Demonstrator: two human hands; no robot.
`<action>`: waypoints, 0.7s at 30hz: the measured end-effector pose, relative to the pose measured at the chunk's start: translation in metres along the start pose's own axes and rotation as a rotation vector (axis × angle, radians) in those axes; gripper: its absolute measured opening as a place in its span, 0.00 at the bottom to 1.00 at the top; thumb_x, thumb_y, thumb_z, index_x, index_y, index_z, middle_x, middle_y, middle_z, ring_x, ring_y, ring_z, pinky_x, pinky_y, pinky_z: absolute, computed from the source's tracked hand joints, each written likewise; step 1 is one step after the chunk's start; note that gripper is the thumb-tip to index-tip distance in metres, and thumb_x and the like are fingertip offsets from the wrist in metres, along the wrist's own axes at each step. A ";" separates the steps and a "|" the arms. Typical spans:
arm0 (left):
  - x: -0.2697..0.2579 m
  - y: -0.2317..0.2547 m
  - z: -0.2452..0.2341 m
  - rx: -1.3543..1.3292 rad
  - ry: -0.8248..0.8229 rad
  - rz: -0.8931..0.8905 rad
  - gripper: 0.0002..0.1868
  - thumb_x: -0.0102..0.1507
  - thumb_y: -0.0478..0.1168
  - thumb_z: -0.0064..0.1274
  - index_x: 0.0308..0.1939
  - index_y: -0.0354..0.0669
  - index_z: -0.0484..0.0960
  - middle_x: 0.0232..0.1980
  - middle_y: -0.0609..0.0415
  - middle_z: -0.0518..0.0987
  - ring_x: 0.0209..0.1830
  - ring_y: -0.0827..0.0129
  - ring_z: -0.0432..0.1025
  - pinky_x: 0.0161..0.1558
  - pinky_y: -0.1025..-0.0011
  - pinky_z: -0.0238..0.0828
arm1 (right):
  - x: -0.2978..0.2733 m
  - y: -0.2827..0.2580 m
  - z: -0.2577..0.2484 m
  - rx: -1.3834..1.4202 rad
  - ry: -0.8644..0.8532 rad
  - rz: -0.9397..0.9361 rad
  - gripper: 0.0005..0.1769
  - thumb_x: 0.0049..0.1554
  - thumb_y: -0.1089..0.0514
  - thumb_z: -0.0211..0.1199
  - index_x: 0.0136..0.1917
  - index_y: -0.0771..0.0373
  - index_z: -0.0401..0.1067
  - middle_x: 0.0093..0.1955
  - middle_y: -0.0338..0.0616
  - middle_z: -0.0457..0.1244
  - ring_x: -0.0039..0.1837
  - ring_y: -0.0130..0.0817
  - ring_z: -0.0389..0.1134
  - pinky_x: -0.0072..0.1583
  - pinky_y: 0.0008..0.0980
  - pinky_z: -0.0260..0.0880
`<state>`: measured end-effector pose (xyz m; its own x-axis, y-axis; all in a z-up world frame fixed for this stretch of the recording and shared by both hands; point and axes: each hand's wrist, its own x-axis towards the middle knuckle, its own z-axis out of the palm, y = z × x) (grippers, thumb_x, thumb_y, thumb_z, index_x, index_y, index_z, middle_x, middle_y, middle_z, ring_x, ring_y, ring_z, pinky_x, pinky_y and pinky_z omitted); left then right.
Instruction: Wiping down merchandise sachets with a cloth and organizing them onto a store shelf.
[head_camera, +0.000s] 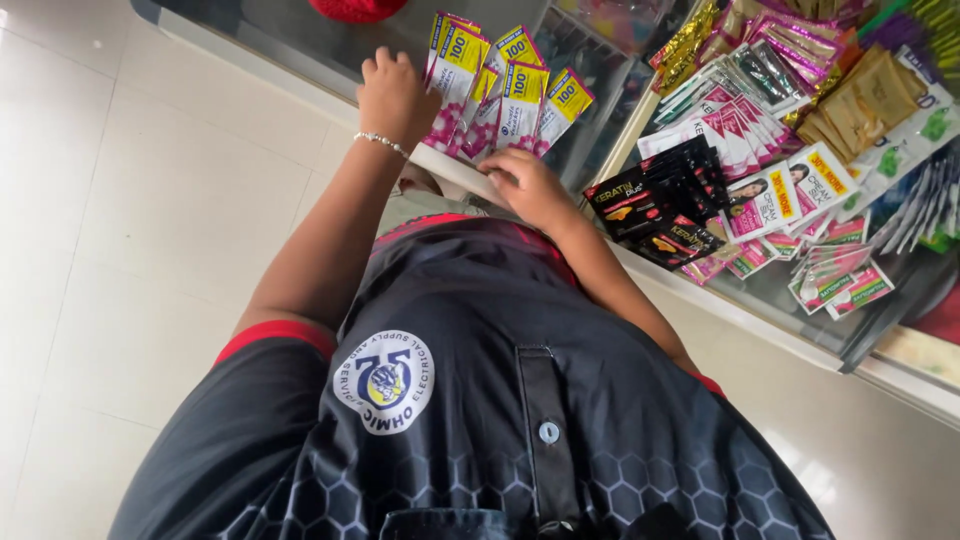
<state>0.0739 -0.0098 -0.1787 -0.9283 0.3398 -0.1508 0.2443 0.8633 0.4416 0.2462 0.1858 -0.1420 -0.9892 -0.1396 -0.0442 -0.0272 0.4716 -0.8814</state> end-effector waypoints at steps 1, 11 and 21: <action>0.003 0.008 -0.003 0.004 0.005 -0.005 0.27 0.57 0.50 0.67 0.49 0.32 0.77 0.56 0.37 0.74 0.57 0.41 0.69 0.52 0.53 0.73 | -0.001 0.003 -0.004 0.003 -0.003 -0.007 0.10 0.60 0.67 0.62 0.56 0.64 0.76 0.52 0.47 0.68 0.56 0.43 0.70 0.58 0.35 0.70; 0.010 0.057 0.025 0.054 -0.051 -0.116 0.65 0.39 0.57 0.80 0.68 0.29 0.57 0.56 0.42 0.72 0.57 0.48 0.71 0.50 0.52 0.73 | -0.032 0.029 -0.014 0.072 0.213 0.068 0.13 0.60 0.69 0.61 0.59 0.64 0.75 0.56 0.46 0.67 0.58 0.37 0.70 0.55 0.30 0.70; 0.011 0.033 0.058 -0.075 0.084 0.097 0.36 0.46 0.45 0.77 0.48 0.35 0.70 0.49 0.36 0.76 0.50 0.39 0.72 0.45 0.51 0.74 | -0.042 0.029 -0.016 -0.065 0.182 -0.161 0.11 0.63 0.62 0.62 0.57 0.63 0.79 0.54 0.46 0.73 0.51 0.37 0.69 0.56 0.37 0.69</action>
<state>0.0880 0.0442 -0.2173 -0.9224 0.3849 -0.0309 0.3151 0.7965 0.5161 0.2844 0.2191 -0.1581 -0.9808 -0.0611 0.1851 -0.1900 0.5120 -0.8377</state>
